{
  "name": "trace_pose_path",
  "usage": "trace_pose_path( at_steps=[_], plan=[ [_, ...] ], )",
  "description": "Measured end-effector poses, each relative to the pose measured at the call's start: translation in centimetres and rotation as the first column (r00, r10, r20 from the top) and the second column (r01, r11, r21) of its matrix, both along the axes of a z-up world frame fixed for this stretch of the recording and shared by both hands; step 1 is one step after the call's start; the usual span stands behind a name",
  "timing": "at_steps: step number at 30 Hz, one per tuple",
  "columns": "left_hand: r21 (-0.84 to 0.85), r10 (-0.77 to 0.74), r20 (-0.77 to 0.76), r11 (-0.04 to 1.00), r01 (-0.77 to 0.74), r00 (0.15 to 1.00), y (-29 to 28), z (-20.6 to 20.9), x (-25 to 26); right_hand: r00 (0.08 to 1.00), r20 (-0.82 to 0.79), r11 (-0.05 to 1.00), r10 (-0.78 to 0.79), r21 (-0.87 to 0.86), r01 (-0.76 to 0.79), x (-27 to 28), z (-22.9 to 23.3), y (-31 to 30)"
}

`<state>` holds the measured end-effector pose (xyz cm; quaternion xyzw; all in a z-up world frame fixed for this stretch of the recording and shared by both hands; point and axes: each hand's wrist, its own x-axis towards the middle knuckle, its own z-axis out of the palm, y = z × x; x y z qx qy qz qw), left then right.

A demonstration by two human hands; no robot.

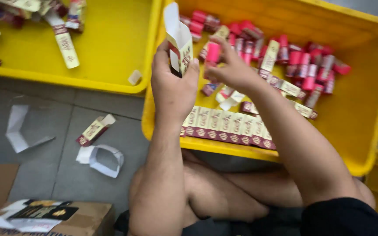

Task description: The person picks up pink lip balm tubes and places them into small cardboard boxes, سپس rows the boxed lip balms in a yellow crate.

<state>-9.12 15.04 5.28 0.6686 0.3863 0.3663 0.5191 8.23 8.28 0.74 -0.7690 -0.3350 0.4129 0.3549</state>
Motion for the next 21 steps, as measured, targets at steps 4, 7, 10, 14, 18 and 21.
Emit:
trace_pose_path(
  at_steps=[4,7,10,14,18,21],
  plan=[
    [0.014,-0.251,-0.056,0.967,0.253,0.966,-4.3,0.1,2.1,0.947,-0.235,0.902,-0.219,0.321,0.288,0.5,5.1,-12.2],
    [-0.198,-0.491,-0.026,0.857,0.477,0.871,-8.8,0.6,3.8,0.898,-0.255,0.734,-0.358,0.519,0.439,1.2,4.1,-20.7],
    [-0.273,-0.651,-0.102,0.745,0.608,0.752,-12.4,1.5,4.3,0.824,-0.399,0.563,-0.402,0.602,0.566,0.9,3.6,-25.3],
    [-0.249,-0.714,-0.177,0.699,0.671,0.678,-14.4,0.6,5.0,0.726,-0.586,0.497,-0.36,0.538,0.68,2.1,1.3,-27.9],
    [-0.154,-0.725,-0.228,0.686,0.711,0.65,-15.1,-0.8,5.5,0.685,-0.685,0.488,-0.249,0.523,0.699,2.9,1.1,-28.5],
    [-0.11,-0.719,-0.241,0.687,0.718,0.652,-15.4,-1.1,5.9,0.764,-0.568,0.505,-0.306,0.584,0.636,2.9,0.7,-28.1]
  ],
)
